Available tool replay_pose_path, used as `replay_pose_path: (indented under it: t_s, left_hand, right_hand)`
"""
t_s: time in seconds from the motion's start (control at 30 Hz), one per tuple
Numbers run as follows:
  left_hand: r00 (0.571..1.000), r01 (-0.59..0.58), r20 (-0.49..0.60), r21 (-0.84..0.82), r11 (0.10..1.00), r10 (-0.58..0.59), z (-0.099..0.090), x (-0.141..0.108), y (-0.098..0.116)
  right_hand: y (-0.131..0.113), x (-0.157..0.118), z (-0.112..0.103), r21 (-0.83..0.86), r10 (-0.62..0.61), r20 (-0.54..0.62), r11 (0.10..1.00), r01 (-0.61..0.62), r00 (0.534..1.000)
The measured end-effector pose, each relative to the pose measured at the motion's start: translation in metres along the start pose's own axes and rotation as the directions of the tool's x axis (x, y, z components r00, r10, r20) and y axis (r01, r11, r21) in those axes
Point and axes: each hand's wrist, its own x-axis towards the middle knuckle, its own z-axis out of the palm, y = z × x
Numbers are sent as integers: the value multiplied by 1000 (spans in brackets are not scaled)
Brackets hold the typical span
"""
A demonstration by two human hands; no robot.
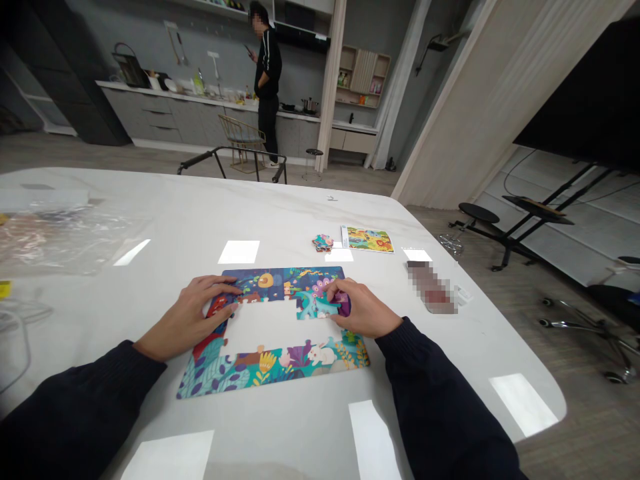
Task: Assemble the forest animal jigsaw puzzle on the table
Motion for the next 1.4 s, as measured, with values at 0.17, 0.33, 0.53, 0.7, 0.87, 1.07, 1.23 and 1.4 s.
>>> replay_pose_path:
  t_s: [0.17, 0.33, 0.53, 0.7, 0.87, 1.07, 1.23, 1.4]
  left_hand:
    - [1000, 2, -5, -6, 1000, -2, 0, 0, 1]
    - [1000, 14, -8, -9, 1000, -15, 0, 0, 2]
    - [1000, 24, 3, -5, 1000, -24, -1, 0, 2]
    - [1000, 16, 3, 0, 1000, -16, 0, 0, 1]
    - [1000, 19, 15, 2, 1000, -19, -1, 0, 3]
    - [1000, 27, 7, -9, 1000, -26, -2, 0, 5]
    - [999, 36, 21, -4, 999, -36, -3, 0, 4]
    - [999, 34, 18, -4, 999, -34, -1, 0, 4]
  right_hand:
    - [0, 0, 1, -9, -18, -3, 1000, 18, 1000]
    - [-1, 0, 2, -10, -40, -13, 999, 40, 999]
    - [-4, 0, 2, -4, -30, -12, 1000, 30, 999]
    - [-5, 1, 3, 9, -48, -6, 999, 48, 999]
    - [-8, 1, 3, -18, -65, -33, 998, 65, 997]
    - [-15, 3, 6, 23, -94, -100, 995, 97, 991]
    - [-18, 4, 10, 23, -112, -98, 993, 114, 989]
    - [-20, 5, 13, 24, -144, -92, 989, 146, 985]
